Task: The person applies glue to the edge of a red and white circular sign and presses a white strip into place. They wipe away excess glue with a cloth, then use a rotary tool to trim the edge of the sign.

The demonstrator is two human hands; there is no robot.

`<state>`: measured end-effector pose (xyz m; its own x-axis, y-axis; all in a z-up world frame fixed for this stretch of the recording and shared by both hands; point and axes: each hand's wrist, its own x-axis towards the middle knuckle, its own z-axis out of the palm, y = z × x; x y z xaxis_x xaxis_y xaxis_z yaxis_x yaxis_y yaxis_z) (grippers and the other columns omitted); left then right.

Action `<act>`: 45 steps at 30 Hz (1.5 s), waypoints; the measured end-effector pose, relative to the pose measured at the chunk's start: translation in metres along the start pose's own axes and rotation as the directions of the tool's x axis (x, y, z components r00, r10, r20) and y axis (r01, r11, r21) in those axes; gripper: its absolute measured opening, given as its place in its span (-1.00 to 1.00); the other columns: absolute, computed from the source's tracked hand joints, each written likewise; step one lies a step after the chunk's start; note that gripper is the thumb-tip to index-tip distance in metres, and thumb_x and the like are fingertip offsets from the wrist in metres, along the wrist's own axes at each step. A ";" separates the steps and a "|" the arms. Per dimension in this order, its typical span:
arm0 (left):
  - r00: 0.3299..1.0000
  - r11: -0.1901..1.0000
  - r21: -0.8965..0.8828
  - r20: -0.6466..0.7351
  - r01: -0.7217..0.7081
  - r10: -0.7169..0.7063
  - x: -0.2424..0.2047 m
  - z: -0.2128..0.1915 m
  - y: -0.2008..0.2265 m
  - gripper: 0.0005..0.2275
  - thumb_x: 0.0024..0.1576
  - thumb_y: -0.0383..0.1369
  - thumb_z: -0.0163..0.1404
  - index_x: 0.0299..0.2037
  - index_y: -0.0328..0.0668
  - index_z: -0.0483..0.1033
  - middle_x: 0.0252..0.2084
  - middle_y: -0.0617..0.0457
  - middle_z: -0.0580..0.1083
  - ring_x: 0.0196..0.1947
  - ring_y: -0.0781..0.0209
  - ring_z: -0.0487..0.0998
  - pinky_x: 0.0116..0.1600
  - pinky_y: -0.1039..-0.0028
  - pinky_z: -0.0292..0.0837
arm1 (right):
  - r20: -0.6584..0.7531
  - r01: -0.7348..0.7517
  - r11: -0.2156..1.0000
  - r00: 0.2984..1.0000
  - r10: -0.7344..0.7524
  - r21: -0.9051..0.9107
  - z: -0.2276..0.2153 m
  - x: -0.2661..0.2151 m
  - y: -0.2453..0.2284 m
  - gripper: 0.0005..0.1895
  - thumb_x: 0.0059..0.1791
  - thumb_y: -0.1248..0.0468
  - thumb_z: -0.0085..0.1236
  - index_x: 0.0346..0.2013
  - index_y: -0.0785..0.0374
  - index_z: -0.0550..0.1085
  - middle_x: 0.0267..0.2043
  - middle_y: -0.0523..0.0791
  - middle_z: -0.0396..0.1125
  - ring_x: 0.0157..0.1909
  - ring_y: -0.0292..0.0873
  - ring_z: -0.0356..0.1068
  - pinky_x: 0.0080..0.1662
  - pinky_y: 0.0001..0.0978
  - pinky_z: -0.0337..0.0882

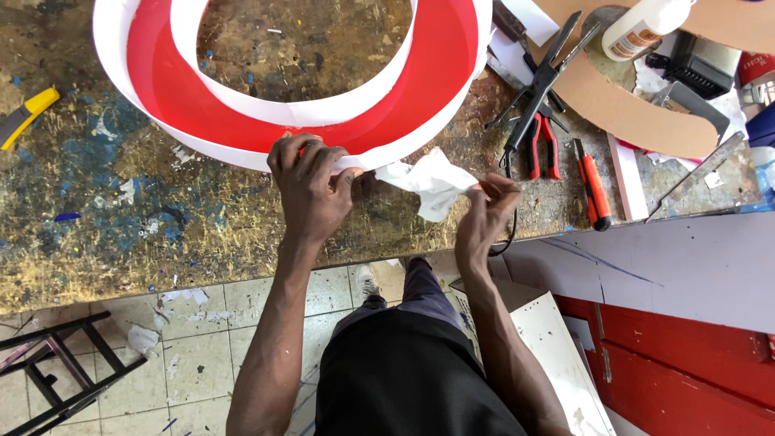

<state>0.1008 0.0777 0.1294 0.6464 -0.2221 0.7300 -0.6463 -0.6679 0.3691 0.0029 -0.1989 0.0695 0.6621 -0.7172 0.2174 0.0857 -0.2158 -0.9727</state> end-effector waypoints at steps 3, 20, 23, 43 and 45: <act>0.999 0.999 0.003 -0.003 0.045 -0.045 0.008 0.002 0.011 -0.72 0.23 -0.11 0.41 -0.12 -0.11 0.72 -0.30 0.02 0.54 0.18 -0.09 0.53 0.52 -0.12 0.14 | 0.055 0.067 0.996 0.996 -0.064 -0.052 -0.009 -0.005 0.006 -0.77 0.31 0.08 0.14 0.08 0.14 0.37 -0.11 -0.11 0.31 -0.13 -0.17 0.32 -0.03 -0.25 0.42; 0.997 0.997 -0.039 -0.016 0.070 -0.071 0.001 0.024 0.021 -0.70 0.26 -0.10 0.35 -0.07 -0.12 0.64 -0.27 0.04 0.50 0.19 -0.10 0.54 0.49 -0.13 0.16 | 0.555 -0.718 0.333 0.689 0.467 0.611 0.091 -0.014 0.032 -0.90 0.21 0.31 0.30 -0.11 0.30 0.59 -0.13 0.06 0.60 -0.11 -0.03 0.68 -0.06 -0.29 0.73; 0.997 0.996 -0.042 -0.007 0.072 -0.073 0.002 0.023 0.023 -0.71 0.25 -0.13 0.38 -0.06 -0.13 0.64 -0.27 0.03 0.49 0.20 -0.11 0.53 0.49 -0.13 0.14 | 0.546 -0.700 0.426 0.714 0.439 0.573 0.084 -0.008 0.048 -0.92 0.20 0.33 0.28 -0.08 0.32 0.60 -0.16 0.07 0.58 -0.19 -0.03 0.64 -0.15 -0.27 0.73; 0.997 0.997 -0.035 -0.016 0.074 -0.074 -0.005 0.035 0.023 -0.74 0.22 -0.18 0.41 -0.07 -0.07 0.65 -0.30 0.08 0.47 0.10 -0.08 0.51 0.49 -0.10 0.17 | 0.265 0.305 0.918 0.935 -0.237 -0.253 0.081 0.007 0.030 -0.90 0.16 0.39 0.31 -0.25 0.29 0.62 -0.50 0.10 0.44 -0.48 0.20 0.46 -0.34 -0.02 0.36; 0.997 0.997 -0.033 -0.021 0.067 -0.068 -0.005 0.038 0.022 -0.74 0.24 -0.16 0.40 -0.07 -0.06 0.64 -0.29 0.09 0.46 0.09 -0.07 0.51 0.47 -0.11 0.16 | 0.273 0.253 0.924 0.946 -0.175 -0.288 0.083 0.008 0.031 -0.82 0.21 0.39 0.21 -0.29 0.29 0.54 -0.56 0.05 0.40 -0.54 0.04 0.43 -0.40 -0.14 0.32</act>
<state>0.0983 0.0370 0.1120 0.6800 -0.1612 0.7153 -0.6145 -0.6575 0.4360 0.0725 -0.1566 0.0344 0.8146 -0.4600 0.3533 0.0326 -0.5718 -0.8198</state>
